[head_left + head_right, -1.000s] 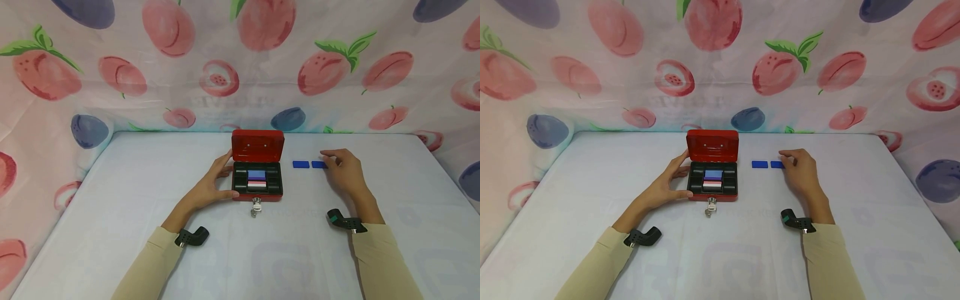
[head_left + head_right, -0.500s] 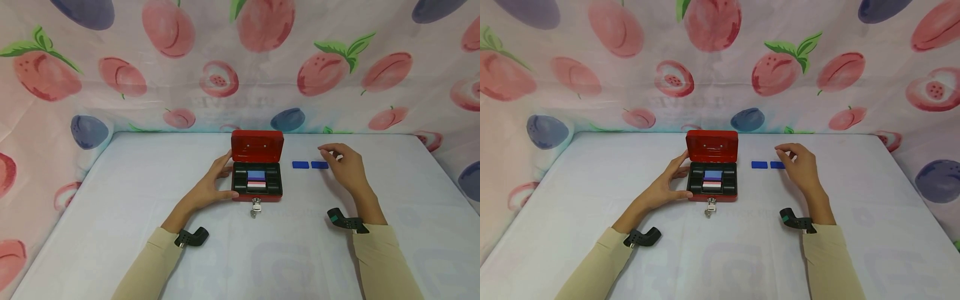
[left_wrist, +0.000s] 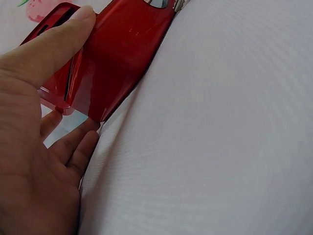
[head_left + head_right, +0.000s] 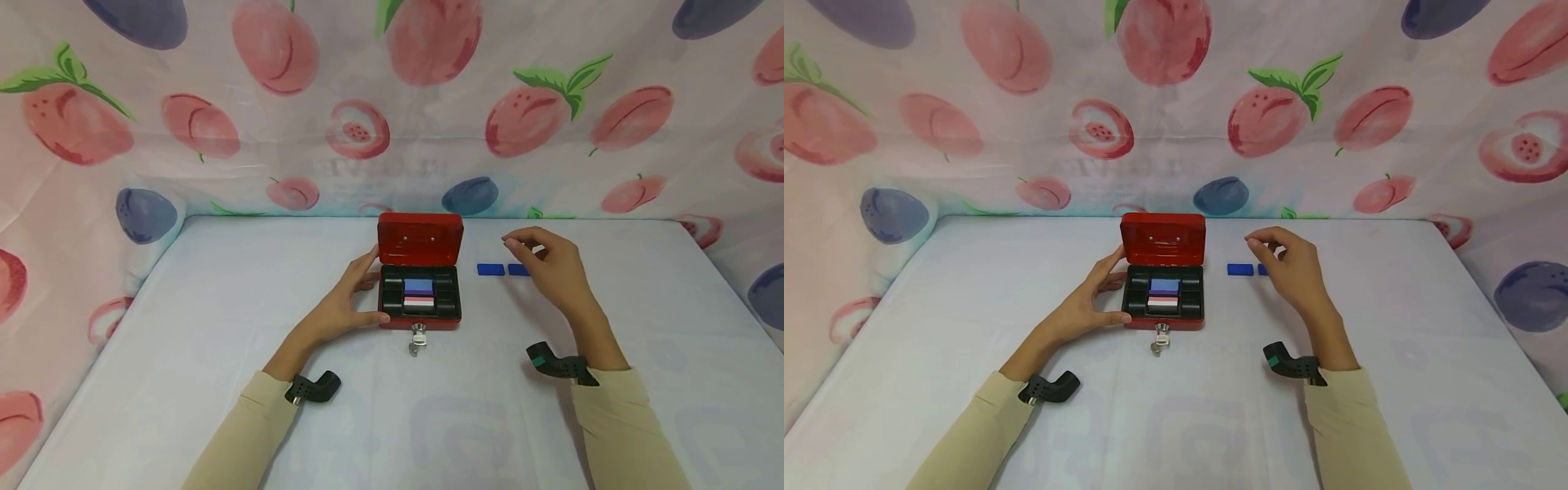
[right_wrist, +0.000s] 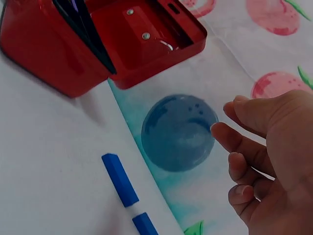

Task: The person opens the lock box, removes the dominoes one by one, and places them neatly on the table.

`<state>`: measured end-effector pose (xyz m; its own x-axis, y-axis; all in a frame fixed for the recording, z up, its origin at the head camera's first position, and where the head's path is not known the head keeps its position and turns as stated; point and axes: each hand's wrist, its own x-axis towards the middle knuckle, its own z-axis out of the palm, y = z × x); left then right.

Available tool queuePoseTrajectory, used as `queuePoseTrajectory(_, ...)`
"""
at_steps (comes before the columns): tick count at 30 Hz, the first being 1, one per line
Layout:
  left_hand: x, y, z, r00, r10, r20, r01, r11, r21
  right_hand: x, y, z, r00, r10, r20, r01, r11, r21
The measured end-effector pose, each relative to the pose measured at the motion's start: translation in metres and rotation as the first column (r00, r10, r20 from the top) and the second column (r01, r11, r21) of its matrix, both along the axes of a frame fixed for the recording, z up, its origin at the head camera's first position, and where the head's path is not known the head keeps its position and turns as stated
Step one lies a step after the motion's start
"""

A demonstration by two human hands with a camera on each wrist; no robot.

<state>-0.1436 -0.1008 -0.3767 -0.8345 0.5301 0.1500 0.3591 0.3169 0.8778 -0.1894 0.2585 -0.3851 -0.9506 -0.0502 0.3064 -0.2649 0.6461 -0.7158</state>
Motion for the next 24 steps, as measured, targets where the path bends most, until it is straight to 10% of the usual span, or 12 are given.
queuePoseTrajectory(9, 0.0, -0.001, 0.0, 1.0, -0.009, -0.007, 0.009, 1.0, 0.009, -0.026, 0.002, -0.044, 0.998, 0.021, -0.063, -0.016, 0.997, 0.082)
queuePoseTrajectory(24, 0.0, 0.0, -0.001, 0.999, -0.016, -0.028, 0.017, 1.0, 0.004, 0.021, -0.055, 0.02, 0.988, 0.154, 0.011, -0.155, 0.988, 0.01)
